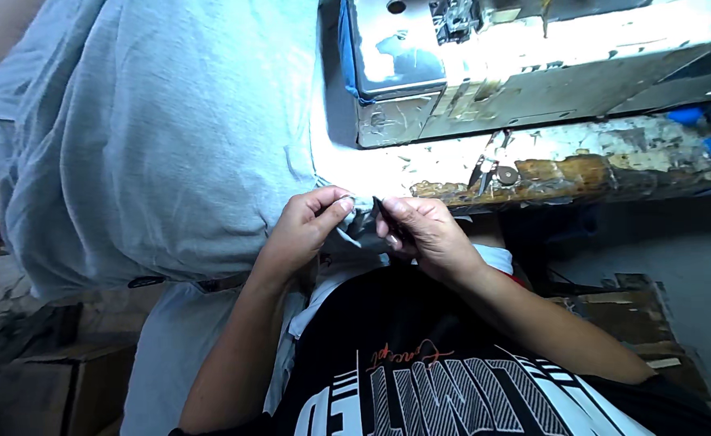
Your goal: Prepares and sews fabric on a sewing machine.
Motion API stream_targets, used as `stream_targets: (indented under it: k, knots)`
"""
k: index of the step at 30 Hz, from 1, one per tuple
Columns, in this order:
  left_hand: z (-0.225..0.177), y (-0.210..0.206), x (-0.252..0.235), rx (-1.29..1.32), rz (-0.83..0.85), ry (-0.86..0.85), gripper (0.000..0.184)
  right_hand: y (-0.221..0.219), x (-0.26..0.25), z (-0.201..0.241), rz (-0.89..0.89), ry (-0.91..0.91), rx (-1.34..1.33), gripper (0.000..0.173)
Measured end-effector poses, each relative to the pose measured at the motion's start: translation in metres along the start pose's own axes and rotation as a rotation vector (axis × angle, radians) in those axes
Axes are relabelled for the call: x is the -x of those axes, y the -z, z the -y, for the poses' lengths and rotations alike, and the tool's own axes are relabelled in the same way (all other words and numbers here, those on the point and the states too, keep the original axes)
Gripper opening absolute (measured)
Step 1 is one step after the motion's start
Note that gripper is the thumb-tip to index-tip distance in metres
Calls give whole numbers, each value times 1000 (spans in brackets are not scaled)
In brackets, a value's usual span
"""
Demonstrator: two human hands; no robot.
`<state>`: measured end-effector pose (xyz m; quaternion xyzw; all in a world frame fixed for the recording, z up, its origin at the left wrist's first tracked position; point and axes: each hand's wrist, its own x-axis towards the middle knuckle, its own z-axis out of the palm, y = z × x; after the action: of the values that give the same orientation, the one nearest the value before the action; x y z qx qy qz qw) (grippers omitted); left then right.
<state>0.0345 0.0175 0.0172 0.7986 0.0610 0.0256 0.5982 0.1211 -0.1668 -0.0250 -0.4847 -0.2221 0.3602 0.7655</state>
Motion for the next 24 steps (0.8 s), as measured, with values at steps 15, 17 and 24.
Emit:
stream_targets:
  k: [15, 17, 24]
  knots:
    - [-2, 6, 3, 252, -9, 68, 25, 6, 1, -9, 62, -198, -140, 45]
    - [-2, 6, 2, 249, -6, 66, 25, 6, 0, -9, 66, -199, -147, 44]
    - [2, 7, 3, 152, 56, 29, 24, 8, 1, -8, 126, -29, -248, 46]
